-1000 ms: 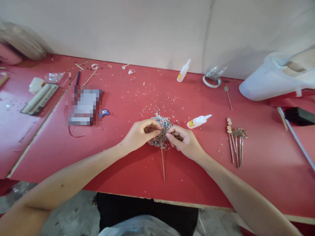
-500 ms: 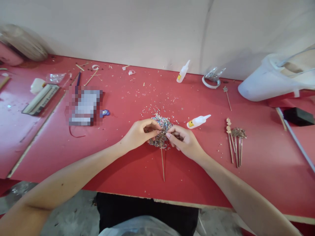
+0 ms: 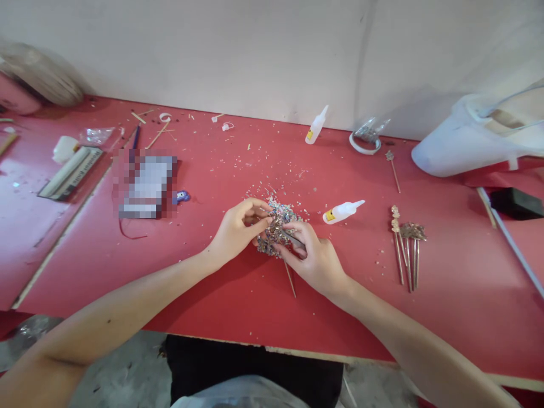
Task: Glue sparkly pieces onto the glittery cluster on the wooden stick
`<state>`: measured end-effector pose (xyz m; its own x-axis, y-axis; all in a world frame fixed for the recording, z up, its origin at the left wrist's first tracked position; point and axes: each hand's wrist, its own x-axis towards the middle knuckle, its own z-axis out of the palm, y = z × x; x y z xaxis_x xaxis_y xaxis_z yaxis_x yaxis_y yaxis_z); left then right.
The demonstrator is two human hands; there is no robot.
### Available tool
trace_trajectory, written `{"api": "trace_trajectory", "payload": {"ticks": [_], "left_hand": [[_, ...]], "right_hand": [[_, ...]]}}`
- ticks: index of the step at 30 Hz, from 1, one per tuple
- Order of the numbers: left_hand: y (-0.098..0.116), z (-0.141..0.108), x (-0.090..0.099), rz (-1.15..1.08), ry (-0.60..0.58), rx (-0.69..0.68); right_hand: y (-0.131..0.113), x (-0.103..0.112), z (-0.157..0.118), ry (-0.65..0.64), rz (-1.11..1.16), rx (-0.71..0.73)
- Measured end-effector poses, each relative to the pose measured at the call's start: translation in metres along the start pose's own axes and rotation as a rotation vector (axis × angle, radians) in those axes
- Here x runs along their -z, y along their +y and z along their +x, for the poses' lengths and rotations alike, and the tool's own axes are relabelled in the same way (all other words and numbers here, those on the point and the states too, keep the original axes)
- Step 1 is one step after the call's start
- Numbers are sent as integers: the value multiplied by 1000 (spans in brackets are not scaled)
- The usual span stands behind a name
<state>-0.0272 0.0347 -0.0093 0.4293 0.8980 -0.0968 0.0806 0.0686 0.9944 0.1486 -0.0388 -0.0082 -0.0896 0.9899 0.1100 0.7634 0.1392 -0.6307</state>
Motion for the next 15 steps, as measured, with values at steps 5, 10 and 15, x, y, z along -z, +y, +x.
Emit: {"api": "trace_trajectory", "payload": {"ticks": [5, 10, 15], "left_hand": [[2, 0, 1, 67, -6, 3], [2, -1, 2, 153, 2, 0], [1, -1, 3, 225, -4, -37]], "right_hand": [[3, -1, 0, 32, -55, 34], [5, 1, 2, 39, -90, 71], [8, 3, 3, 65, -138, 115]]}}
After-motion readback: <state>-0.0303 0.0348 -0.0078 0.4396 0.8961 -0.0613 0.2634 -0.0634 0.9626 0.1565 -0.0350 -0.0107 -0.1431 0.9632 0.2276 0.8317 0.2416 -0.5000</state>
